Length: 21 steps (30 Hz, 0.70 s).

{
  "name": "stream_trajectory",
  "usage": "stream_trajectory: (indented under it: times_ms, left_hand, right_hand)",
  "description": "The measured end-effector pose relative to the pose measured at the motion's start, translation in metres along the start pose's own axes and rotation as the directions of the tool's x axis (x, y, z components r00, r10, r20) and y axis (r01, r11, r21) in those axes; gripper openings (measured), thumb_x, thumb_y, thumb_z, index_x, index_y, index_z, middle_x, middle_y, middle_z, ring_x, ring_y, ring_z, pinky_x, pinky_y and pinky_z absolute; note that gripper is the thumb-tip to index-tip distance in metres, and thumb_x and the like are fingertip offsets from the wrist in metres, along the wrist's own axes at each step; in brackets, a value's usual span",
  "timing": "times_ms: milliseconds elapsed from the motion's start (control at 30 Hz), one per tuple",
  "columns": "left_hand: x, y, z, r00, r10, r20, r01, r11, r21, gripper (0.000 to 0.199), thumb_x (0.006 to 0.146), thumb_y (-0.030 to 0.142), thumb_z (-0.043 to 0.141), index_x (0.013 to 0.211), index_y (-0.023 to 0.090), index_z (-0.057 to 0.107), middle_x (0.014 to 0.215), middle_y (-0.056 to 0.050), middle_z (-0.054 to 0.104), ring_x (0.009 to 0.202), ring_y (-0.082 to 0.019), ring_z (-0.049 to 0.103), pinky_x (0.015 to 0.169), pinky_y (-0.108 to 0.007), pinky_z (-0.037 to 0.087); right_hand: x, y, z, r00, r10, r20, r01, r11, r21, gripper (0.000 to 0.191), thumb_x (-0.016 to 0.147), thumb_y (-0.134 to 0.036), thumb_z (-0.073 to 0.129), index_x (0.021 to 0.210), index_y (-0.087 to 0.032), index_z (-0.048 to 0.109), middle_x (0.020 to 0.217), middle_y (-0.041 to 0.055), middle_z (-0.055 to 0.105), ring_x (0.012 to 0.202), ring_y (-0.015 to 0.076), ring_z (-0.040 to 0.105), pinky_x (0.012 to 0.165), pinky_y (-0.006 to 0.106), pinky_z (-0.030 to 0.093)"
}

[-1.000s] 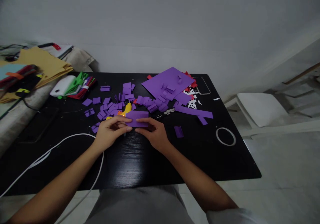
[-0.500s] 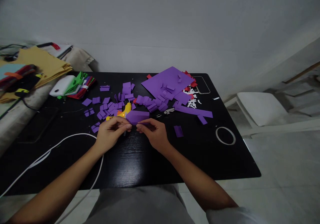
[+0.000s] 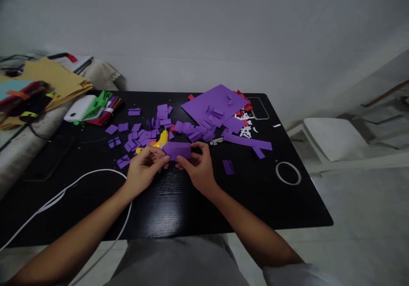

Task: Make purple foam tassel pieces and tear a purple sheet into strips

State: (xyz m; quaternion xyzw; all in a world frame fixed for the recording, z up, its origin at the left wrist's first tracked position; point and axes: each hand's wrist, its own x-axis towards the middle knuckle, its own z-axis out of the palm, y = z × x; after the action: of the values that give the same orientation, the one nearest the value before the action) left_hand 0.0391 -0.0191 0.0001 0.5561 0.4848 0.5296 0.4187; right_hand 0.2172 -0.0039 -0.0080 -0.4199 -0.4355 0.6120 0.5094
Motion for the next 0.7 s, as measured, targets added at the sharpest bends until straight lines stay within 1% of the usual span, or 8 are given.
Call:
stream_trajectory:
  times_ms: [100, 167, 267, 367, 533, 700]
  left_hand:
    - [0.000, 0.000, 0.001, 1.000, 0.009, -0.004, -0.009, 1.000, 0.009, 0.018, 0.088, 0.029, 0.077, 0.087, 0.017, 0.063, 0.066, 0.003, 0.066, 0.057, -0.009, 0.063, 0.058, -0.020, 0.050]
    - [0.000, -0.001, 0.001, 1.000, 0.013, -0.012, -0.013, 1.000, 0.007, 0.017, 0.088, 0.029, 0.076, 0.088, 0.018, 0.063, 0.066, 0.003, 0.066, 0.057, -0.009, 0.062, 0.057, -0.020, 0.049]
    - [0.001, -0.003, 0.001, 1.000, 0.008, -0.025, -0.008, 1.000, 0.001, 0.017, 0.088, 0.028, 0.076, 0.089, 0.018, 0.063, 0.066, 0.003, 0.065, 0.058, -0.009, 0.063, 0.059, -0.020, 0.050]
    - [0.001, -0.006, -0.001, 1.000, 0.002, -0.031, -0.002, 1.000, -0.001, 0.019, 0.086, 0.028, 0.078, 0.090, 0.019, 0.062, 0.066, 0.004, 0.064, 0.059, -0.009, 0.063, 0.060, -0.020, 0.050]
    - [0.001, -0.009, -0.001, 0.999, 0.003, -0.049, -0.005, 1.000, -0.026, 0.025, 0.082, 0.027, 0.081, 0.092, 0.020, 0.059, 0.067, 0.006, 0.061, 0.058, -0.009, 0.061, 0.059, -0.020, 0.049]
    - [0.002, -0.014, -0.001, 0.998, -0.028, -0.065, 0.023, 0.996, -0.084, 0.028, 0.084, 0.028, 0.080, 0.096, 0.021, 0.055, 0.069, 0.007, 0.061, 0.057, -0.008, 0.062, 0.060, -0.020, 0.051]
  right_hand:
    - [0.000, 0.000, -0.001, 1.000, -0.003, 0.010, 0.002, 1.000, 0.011, 0.065, 0.078, -0.038, 0.085, 0.126, -0.026, 0.043, 0.072, -0.0048, 0.076, 0.061, 0.0167, 0.075, 0.062, 0.028, 0.061]
    - [0.001, -0.001, -0.001, 1.000, -0.002, 0.027, 0.002, 1.000, 0.015, 0.065, 0.081, -0.041, 0.082, 0.131, -0.024, 0.044, 0.069, -0.0046, 0.076, 0.061, 0.0178, 0.075, 0.062, 0.029, 0.061]
    - [0.001, 0.000, -0.002, 0.999, 0.005, 0.045, -0.006, 1.000, 0.019, 0.058, 0.082, -0.043, 0.080, 0.127, -0.023, 0.049, 0.071, -0.0029, 0.076, 0.063, 0.0191, 0.076, 0.063, 0.031, 0.063]
    - [0.002, 0.001, -0.001, 0.999, 0.022, 0.049, -0.023, 0.999, 0.023, 0.056, 0.079, -0.041, 0.083, 0.122, -0.022, 0.053, 0.076, -0.0011, 0.078, 0.066, 0.0193, 0.077, 0.066, 0.032, 0.064]
    - [0.004, 0.003, -0.001, 0.998, 0.047, 0.033, -0.049, 0.998, 0.038, 0.062, 0.074, -0.037, 0.087, 0.123, -0.023, 0.051, 0.079, -0.0005, 0.079, 0.070, 0.0197, 0.078, 0.070, 0.033, 0.065]
    - [0.005, 0.003, -0.002, 0.996, 0.064, 0.054, -0.067, 0.996, 0.057, 0.068, 0.074, -0.035, 0.087, 0.129, -0.023, 0.049, 0.085, 0.0013, 0.080, 0.075, 0.0217, 0.080, 0.077, 0.038, 0.067]
